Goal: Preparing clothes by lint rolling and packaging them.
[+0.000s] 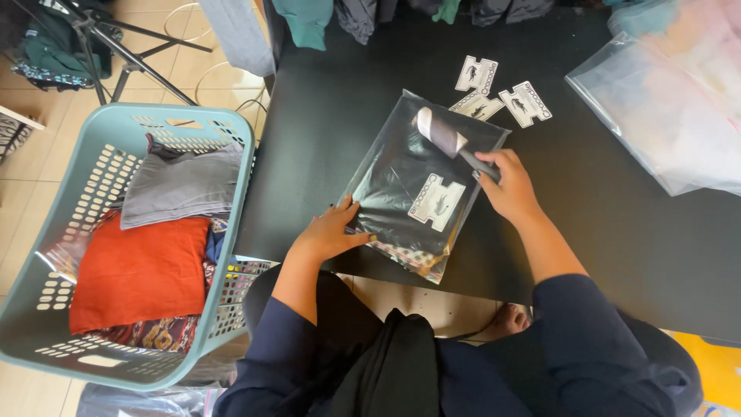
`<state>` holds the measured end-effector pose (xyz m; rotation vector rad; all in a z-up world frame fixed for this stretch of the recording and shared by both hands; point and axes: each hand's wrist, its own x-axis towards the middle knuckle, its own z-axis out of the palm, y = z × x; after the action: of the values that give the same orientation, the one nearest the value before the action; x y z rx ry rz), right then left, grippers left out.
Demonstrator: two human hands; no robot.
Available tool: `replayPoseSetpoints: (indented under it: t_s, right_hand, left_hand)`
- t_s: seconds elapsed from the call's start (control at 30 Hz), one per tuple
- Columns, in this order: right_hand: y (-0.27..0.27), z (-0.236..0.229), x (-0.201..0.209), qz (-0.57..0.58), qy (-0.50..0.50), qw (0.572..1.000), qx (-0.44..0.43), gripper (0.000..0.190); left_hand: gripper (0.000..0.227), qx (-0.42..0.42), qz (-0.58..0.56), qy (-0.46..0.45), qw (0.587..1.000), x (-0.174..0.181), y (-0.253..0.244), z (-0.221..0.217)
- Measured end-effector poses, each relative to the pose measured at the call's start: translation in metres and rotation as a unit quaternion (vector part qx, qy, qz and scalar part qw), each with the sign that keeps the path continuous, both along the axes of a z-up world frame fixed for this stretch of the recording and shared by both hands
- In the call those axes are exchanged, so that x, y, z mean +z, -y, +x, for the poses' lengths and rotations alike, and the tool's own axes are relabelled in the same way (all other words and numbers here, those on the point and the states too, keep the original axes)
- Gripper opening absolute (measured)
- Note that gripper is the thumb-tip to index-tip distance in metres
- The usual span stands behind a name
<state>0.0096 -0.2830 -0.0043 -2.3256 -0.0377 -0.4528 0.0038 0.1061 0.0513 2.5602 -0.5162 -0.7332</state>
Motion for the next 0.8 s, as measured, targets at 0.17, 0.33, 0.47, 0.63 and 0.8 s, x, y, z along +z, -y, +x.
replayPoseSetpoints:
  t_s: [0.17, 0.33, 0.47, 0.63, 0.8]
  right_hand:
    - [-0.013, 0.066, -0.051, -0.051, 0.002, 0.998, -0.027, 0.038]
    - [-0.039, 0.029, -0.021, 0.038, -0.118, 0.984, 0.126, 0.033]
    - [-0.062, 0.002, 0.048, 0.094, -0.336, 0.914, 0.206, 0.031]
    - [-0.052, 0.017, 0.034, 0.105, -0.199, 0.969, 0.105, 0.042]
    - [-0.013, 0.084, -0.079, 0.021, -0.142, 0.981, -0.133, 0.032]
  left_hand:
    - [0.077, 0.031, -0.042, -0.021, 0.998, -0.016, -0.024, 0.015]
    - [0.083, 0.047, -0.023, -0.059, 0.997, -0.018, -0.033, 0.028]
    - [0.086, 0.041, -0.002, -0.067, 0.997, -0.014, -0.032, 0.035]
    - [0.082, 0.027, 0.01, -0.033, 0.999, 0.026, -0.018, 0.017]
    - [0.092, 0.013, 0.042, 0.103, 0.994, -0.056, -0.014, 0.025]
